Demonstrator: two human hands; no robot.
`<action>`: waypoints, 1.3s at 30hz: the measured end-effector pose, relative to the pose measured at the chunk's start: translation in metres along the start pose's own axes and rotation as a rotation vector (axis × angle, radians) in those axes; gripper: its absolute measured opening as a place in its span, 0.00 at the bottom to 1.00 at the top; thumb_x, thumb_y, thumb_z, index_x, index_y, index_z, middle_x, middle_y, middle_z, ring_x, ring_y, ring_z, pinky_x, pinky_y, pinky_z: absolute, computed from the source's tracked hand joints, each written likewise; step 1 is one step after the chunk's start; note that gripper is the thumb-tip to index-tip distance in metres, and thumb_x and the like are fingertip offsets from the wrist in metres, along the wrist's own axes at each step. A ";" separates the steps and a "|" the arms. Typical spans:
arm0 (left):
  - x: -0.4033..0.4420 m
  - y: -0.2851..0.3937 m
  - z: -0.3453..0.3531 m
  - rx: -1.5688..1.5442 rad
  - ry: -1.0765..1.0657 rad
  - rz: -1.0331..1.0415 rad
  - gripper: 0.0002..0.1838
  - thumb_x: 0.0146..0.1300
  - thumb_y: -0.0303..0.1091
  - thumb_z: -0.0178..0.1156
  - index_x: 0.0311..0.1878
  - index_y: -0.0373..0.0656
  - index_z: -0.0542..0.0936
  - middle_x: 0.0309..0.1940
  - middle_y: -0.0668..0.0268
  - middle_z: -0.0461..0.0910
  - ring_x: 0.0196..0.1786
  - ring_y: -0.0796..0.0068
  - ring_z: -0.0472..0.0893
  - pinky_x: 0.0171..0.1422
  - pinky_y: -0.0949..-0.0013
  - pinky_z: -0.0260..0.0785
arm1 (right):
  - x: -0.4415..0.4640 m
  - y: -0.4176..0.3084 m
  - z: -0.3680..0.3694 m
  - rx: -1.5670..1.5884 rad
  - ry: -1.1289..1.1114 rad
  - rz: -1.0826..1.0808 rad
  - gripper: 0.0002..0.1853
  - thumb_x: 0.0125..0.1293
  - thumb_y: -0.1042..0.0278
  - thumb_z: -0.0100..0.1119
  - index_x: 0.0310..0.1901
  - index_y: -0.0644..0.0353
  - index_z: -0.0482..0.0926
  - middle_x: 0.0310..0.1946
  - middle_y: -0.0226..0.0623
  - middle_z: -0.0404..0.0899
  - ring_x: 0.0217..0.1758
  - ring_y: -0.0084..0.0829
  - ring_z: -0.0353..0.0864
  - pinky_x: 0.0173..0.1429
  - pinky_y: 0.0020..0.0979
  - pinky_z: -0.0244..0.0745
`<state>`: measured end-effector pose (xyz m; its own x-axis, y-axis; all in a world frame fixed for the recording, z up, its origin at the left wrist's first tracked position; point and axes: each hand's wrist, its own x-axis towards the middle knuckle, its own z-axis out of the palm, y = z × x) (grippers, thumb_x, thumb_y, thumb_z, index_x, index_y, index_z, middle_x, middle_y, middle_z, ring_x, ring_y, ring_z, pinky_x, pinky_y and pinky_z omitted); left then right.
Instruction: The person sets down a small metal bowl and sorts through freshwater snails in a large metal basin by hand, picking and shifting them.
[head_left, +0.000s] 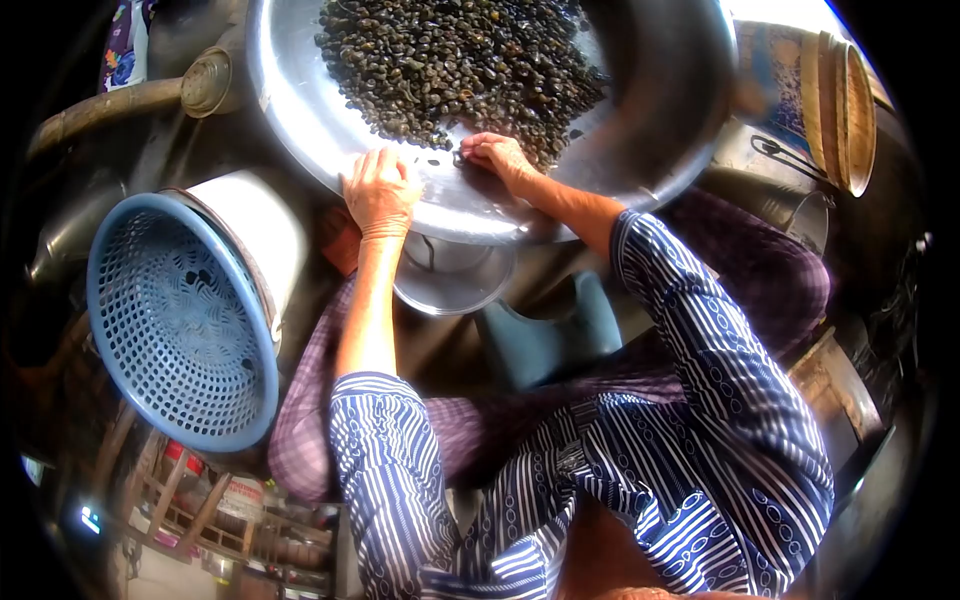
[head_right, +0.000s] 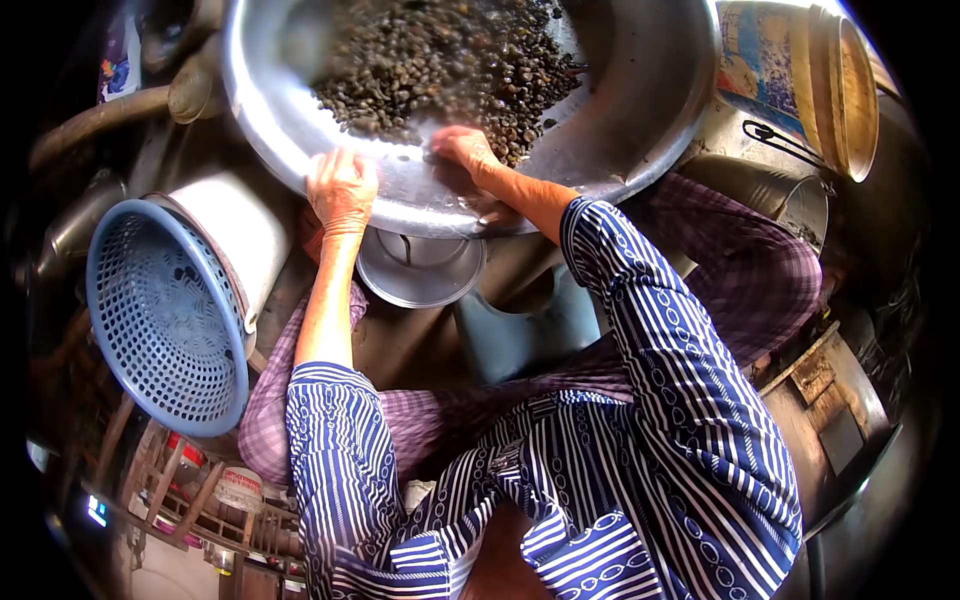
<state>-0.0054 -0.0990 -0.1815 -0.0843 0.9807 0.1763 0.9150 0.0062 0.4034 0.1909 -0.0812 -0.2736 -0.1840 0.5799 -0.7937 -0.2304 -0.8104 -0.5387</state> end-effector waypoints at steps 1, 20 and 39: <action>0.001 0.000 -0.001 0.003 0.013 0.009 0.02 0.42 0.27 0.54 0.20 0.43 0.71 0.20 0.63 0.72 0.29 0.61 0.72 0.39 0.61 0.64 | -0.002 -0.002 0.000 -0.002 0.003 -0.001 0.07 0.52 0.81 0.52 0.32 0.64 0.78 0.33 0.37 0.78 0.34 0.25 0.76 0.42 0.22 0.73; 0.000 -0.006 0.001 -0.028 0.030 0.054 0.04 0.43 0.30 0.54 0.18 0.45 0.71 0.20 0.64 0.74 0.28 0.62 0.73 0.41 0.62 0.64 | -0.067 -0.031 0.045 -0.391 -0.438 0.043 0.11 0.56 0.73 0.55 0.41 0.64 0.77 0.39 0.31 0.76 0.44 0.21 0.72 0.52 0.23 0.65; -0.005 -0.010 0.002 -0.013 0.010 0.035 0.07 0.47 0.36 0.52 0.21 0.45 0.75 0.23 0.65 0.77 0.31 0.67 0.76 0.45 0.65 0.61 | -0.120 -0.032 0.065 -0.508 -0.296 -0.160 0.10 0.57 0.75 0.53 0.41 0.63 0.77 0.35 0.32 0.77 0.39 0.19 0.74 0.47 0.21 0.69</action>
<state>-0.0137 -0.1034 -0.1887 -0.0567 0.9782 0.1996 0.9123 -0.0304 0.4084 0.1579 -0.1190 -0.1428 -0.4595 0.6374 -0.6184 0.1940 -0.6075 -0.7703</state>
